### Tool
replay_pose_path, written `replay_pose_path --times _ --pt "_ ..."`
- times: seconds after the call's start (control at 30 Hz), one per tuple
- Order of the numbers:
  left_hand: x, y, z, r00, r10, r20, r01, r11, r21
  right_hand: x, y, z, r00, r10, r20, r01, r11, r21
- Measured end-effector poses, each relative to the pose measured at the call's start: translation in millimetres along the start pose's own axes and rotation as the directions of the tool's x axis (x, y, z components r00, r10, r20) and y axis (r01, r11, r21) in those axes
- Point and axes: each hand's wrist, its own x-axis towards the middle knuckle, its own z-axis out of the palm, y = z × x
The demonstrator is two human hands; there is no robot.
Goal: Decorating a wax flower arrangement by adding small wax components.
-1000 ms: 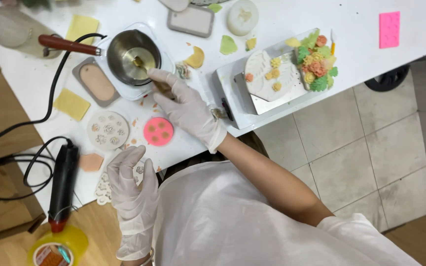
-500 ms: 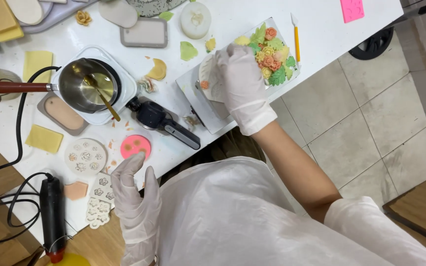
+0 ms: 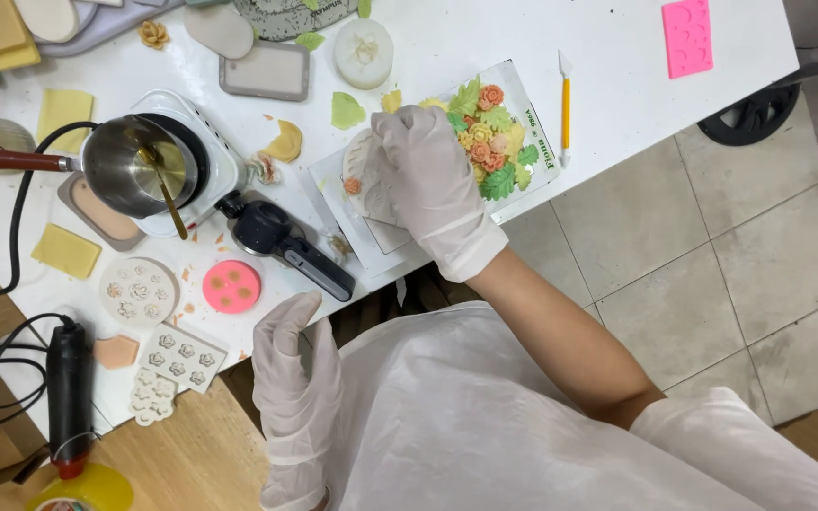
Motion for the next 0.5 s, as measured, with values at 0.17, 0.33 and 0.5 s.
replay_pose_path --times 0.17,0.33,0.5 --pt "-9 16 9 0.998 -0.037 -0.060 0.041 0.997 0.073 11 51 -77 0.975 0.223 -0.016 -0.153 0.718 0.679" --pt "-13 29 21 0.996 -0.050 -0.079 0.056 0.996 0.075 59 91 -107 0.969 0.093 0.228 -0.203 0.826 0.525" --pt "-23 32 28 0.997 -0.042 -0.059 0.046 0.997 0.057 87 99 -85 0.792 -0.465 0.396 0.305 0.863 0.402"
